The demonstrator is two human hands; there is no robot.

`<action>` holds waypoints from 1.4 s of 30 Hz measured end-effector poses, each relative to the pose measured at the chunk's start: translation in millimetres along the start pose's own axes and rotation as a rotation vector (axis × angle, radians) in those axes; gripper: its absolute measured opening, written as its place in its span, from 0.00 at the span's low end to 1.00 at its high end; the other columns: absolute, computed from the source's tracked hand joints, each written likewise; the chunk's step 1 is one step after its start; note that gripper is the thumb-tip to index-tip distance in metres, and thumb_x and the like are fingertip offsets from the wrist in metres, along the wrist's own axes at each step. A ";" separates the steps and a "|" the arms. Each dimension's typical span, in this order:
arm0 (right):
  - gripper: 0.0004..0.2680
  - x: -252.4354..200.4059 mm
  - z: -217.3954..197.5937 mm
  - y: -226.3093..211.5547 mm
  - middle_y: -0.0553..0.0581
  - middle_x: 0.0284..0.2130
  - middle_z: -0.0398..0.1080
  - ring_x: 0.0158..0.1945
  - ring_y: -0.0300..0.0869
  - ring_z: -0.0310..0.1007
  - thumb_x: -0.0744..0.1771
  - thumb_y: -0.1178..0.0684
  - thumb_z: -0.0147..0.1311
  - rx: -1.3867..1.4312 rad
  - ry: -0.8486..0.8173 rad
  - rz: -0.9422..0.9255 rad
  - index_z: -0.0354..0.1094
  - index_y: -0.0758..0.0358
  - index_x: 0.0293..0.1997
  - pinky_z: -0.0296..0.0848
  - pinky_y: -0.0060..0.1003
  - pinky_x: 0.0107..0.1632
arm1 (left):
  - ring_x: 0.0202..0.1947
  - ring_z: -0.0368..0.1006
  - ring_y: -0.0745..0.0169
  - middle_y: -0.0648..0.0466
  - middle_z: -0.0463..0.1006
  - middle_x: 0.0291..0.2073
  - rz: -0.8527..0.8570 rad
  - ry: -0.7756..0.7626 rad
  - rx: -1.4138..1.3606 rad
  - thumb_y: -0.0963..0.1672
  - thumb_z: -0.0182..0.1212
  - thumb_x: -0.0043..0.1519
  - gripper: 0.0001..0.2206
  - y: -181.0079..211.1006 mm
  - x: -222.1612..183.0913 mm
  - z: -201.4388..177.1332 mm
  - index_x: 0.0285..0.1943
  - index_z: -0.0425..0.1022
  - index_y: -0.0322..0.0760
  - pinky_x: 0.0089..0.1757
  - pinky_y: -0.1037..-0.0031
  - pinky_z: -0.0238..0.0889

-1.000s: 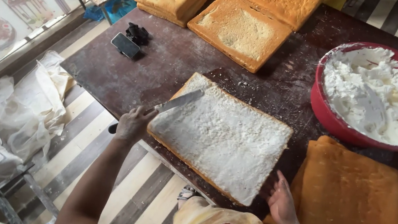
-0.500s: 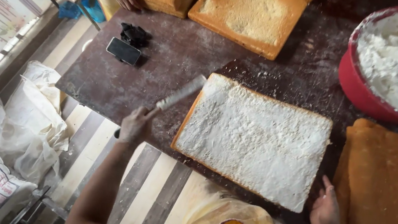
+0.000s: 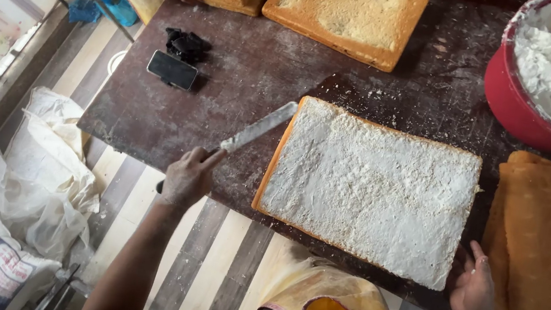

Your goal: Spread white cream or frosting onto large square cake sponges using a knife and stack them.

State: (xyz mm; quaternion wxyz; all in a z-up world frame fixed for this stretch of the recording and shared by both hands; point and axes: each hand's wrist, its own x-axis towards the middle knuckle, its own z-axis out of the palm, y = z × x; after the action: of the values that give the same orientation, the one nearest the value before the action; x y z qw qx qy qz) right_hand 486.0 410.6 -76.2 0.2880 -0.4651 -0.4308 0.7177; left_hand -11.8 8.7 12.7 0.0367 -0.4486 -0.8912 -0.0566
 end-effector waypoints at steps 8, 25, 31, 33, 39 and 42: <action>0.24 -1.8 -7.7 9.1 0.66 0.68 0.59 0.64 0.49 0.63 0.74 0.39 0.34 -0.027 0.001 -0.035 0.45 0.63 0.79 0.62 0.42 0.66 | 0.32 0.72 0.68 0.59 0.76 0.38 0.251 -0.018 0.143 0.41 0.54 0.67 0.19 -3.0 25.3 17.8 0.64 0.75 0.63 0.30 0.79 0.72; 0.21 24.6 -73.3 81.1 0.69 0.39 0.35 0.41 0.54 0.42 0.79 0.44 0.44 -0.065 -0.076 -0.073 0.43 0.67 0.78 0.53 0.45 0.53 | 0.42 0.82 0.53 0.45 0.83 0.47 -0.262 -0.717 -0.868 0.44 0.59 0.64 0.17 189.1 -122.6 -38.5 0.63 0.76 0.45 0.44 0.61 0.75; 0.29 10.4 1.5 -2.0 0.63 0.68 0.58 0.68 0.46 0.62 0.72 0.40 0.46 0.093 -0.321 -0.111 0.39 0.63 0.80 0.64 0.42 0.67 | 0.42 0.82 0.48 0.39 0.82 0.45 -0.539 -0.390 -0.769 0.44 0.55 0.66 0.20 218.5 -50.9 -17.4 0.69 0.69 0.44 0.44 0.59 0.73; 0.29 25.7 5.6 -5.9 0.63 0.71 0.55 0.70 0.47 0.58 0.71 0.40 0.47 0.133 -0.351 -0.112 0.37 0.59 0.81 0.59 0.43 0.69 | 0.40 0.81 0.43 0.36 0.81 0.44 -0.536 -0.266 -0.755 0.42 0.54 0.65 0.20 240.9 -23.9 -0.3 0.69 0.69 0.43 0.43 0.56 0.72; 0.32 91.8 33.3 -19.1 0.61 0.72 0.50 0.71 0.49 0.54 0.69 0.36 0.47 0.240 -0.383 -0.052 0.33 0.51 0.81 0.56 0.48 0.70 | 0.38 0.81 0.44 0.38 0.81 0.45 -0.513 -0.513 -0.751 0.44 0.50 0.67 0.22 374.0 13.5 -5.4 0.73 0.65 0.51 0.44 0.57 0.74; 0.33 125.3 45.7 -24.0 0.58 0.77 0.43 0.75 0.48 0.50 0.70 0.31 0.43 0.395 -0.460 -0.091 0.32 0.53 0.81 0.54 0.48 0.73 | 0.38 0.80 0.47 0.40 0.81 0.48 -0.357 -0.438 -0.765 0.43 0.53 0.67 0.22 415.3 22.0 31.2 0.73 0.65 0.50 0.42 0.58 0.75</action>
State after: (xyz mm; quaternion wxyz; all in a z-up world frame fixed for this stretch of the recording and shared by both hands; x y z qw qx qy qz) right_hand 394.1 507.7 -98.5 0.2995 -0.2055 -0.3574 0.8605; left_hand 308.5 275.8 12.6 -0.3304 -0.2710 -0.8562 -0.2903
